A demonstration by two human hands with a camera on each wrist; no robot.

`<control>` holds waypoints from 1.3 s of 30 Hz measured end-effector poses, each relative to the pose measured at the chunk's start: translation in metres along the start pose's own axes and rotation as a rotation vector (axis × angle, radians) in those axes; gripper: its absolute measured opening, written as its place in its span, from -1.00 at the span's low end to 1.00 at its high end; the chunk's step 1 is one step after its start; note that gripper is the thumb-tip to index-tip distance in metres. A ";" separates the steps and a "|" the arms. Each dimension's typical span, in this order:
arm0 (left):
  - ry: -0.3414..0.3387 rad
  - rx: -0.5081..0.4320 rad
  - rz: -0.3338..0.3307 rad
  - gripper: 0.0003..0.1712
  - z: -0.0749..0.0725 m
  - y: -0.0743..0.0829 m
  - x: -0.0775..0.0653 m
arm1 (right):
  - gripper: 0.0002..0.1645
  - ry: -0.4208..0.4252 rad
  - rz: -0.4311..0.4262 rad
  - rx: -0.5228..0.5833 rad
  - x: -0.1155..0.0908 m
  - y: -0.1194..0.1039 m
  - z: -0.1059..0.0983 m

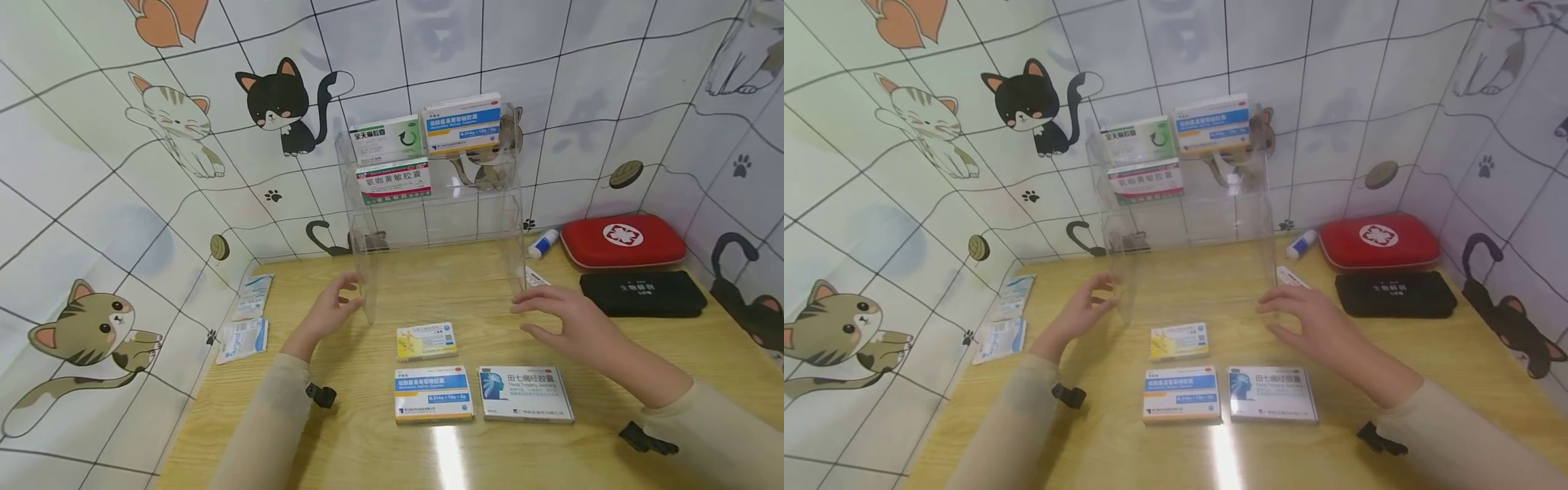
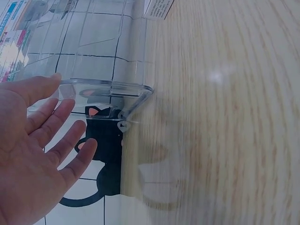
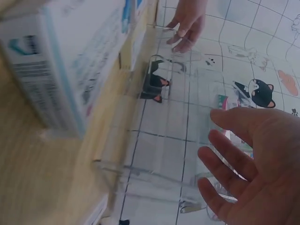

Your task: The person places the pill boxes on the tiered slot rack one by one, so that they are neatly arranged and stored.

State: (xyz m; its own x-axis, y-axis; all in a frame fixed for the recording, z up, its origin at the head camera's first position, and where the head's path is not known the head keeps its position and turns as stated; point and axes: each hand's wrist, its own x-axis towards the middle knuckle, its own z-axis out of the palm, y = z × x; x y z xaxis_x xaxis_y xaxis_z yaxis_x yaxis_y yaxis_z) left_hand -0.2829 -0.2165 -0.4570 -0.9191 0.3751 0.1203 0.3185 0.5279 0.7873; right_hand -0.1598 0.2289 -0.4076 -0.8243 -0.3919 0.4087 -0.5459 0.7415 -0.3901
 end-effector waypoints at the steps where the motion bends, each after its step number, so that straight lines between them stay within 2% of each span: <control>1: -0.003 0.004 -0.004 -0.46 -0.001 0.000 0.000 | -0.56 -0.021 0.017 -0.001 -0.006 0.003 0.000; 7: -0.017 0.029 -0.027 -0.44 -0.004 0.001 0.000 | -0.58 -0.142 0.120 0.044 -0.039 0.020 0.007; 11: -0.016 0.041 -0.019 -0.44 -0.004 0.002 0.000 | -0.58 -0.199 0.187 0.078 -0.056 0.029 0.014; 17: -0.021 0.040 -0.021 -0.44 -0.004 0.003 0.003 | -0.32 -0.287 0.237 0.091 -0.072 0.039 0.015; 21: -0.021 0.044 -0.031 -0.44 -0.005 0.003 0.003 | -0.15 -0.358 0.257 0.095 -0.077 0.039 0.017; 27: -0.015 0.047 -0.041 -0.42 -0.007 0.006 0.004 | -0.24 -0.418 0.346 0.155 -0.078 0.032 0.017; 33: -0.025 0.050 -0.030 -0.43 -0.004 0.005 0.004 | -0.27 -0.450 0.394 0.154 -0.077 0.027 0.015; 39: -0.023 0.050 -0.047 -0.42 -0.003 0.004 0.002 | -0.27 -0.471 0.421 0.170 -0.078 0.025 0.013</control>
State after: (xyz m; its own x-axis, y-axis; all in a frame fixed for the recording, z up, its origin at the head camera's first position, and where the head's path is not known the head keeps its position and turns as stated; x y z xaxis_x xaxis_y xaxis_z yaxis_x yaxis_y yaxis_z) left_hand -0.2839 -0.2157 -0.4519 -0.9281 0.3659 0.0694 0.2865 0.5824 0.7607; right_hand -0.1113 0.2702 -0.4599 -0.9291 -0.3124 -0.1980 -0.1463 0.8022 -0.5789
